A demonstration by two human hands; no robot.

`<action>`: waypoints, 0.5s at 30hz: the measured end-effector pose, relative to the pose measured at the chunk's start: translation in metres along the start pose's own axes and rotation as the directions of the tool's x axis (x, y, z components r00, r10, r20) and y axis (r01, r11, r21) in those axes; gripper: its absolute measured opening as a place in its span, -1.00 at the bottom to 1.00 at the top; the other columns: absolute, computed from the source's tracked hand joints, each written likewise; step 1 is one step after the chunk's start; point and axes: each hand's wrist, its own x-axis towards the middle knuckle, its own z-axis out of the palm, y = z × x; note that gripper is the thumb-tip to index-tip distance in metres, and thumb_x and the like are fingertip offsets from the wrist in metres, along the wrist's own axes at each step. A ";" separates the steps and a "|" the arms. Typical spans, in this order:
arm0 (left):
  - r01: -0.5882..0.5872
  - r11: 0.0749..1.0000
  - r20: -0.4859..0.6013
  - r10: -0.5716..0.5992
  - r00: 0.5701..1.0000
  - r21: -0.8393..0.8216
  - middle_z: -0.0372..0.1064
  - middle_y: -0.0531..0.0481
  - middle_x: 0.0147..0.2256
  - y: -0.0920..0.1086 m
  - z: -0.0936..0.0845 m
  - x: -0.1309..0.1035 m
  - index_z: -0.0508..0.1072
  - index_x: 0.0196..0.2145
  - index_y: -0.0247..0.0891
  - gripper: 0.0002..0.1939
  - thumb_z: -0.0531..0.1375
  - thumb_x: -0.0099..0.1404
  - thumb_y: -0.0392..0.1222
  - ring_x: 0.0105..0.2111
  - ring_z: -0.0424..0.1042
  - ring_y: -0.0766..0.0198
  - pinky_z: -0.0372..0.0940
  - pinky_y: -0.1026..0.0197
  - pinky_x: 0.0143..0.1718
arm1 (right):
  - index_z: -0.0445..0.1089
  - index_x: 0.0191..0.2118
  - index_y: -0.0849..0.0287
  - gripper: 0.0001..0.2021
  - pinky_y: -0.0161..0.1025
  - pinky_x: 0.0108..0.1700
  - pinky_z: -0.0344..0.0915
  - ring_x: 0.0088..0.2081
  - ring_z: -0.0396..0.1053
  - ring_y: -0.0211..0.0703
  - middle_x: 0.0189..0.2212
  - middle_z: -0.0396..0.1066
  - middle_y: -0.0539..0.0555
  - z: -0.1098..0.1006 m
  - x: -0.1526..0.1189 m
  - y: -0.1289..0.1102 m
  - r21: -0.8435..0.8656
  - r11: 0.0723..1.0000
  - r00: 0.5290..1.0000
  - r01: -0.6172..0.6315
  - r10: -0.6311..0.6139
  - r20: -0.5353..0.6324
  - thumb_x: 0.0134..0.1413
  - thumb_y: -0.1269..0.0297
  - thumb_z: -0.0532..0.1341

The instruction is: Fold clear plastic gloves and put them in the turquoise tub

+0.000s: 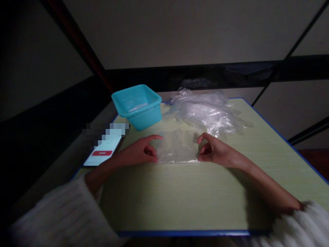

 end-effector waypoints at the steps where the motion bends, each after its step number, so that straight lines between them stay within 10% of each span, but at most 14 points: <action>1: 0.001 1.000 -0.003 -0.001 1.000 0.004 0.43 0.12 -0.52 -0.001 0.000 0.000 0.16 0.18 -0.28 -0.13 0.34 -0.11 -0.31 -0.49 0.44 0.24 0.24 0.30 -0.50 | 0.15 -0.20 0.08 -0.51 -0.22 -0.47 0.28 -0.47 0.37 -0.16 -0.52 0.38 -0.05 0.000 0.000 0.001 -0.011 1.000 1.000 0.001 -0.001 -0.001 -0.27 0.16 0.37; 15: 0.016 0.999 -0.040 -0.014 0.999 0.032 0.42 0.09 -0.55 0.003 0.002 -0.001 0.03 0.24 -0.36 -0.08 0.32 -0.04 -0.24 -0.49 0.43 0.21 0.19 0.31 -0.52 | 0.13 -0.26 0.12 -0.58 -0.29 -0.55 0.10 -0.57 0.21 -0.27 -0.60 0.30 -0.10 0.003 -0.006 -0.025 -0.162 0.987 1.000 0.019 -0.023 -0.020 -0.18 0.08 0.31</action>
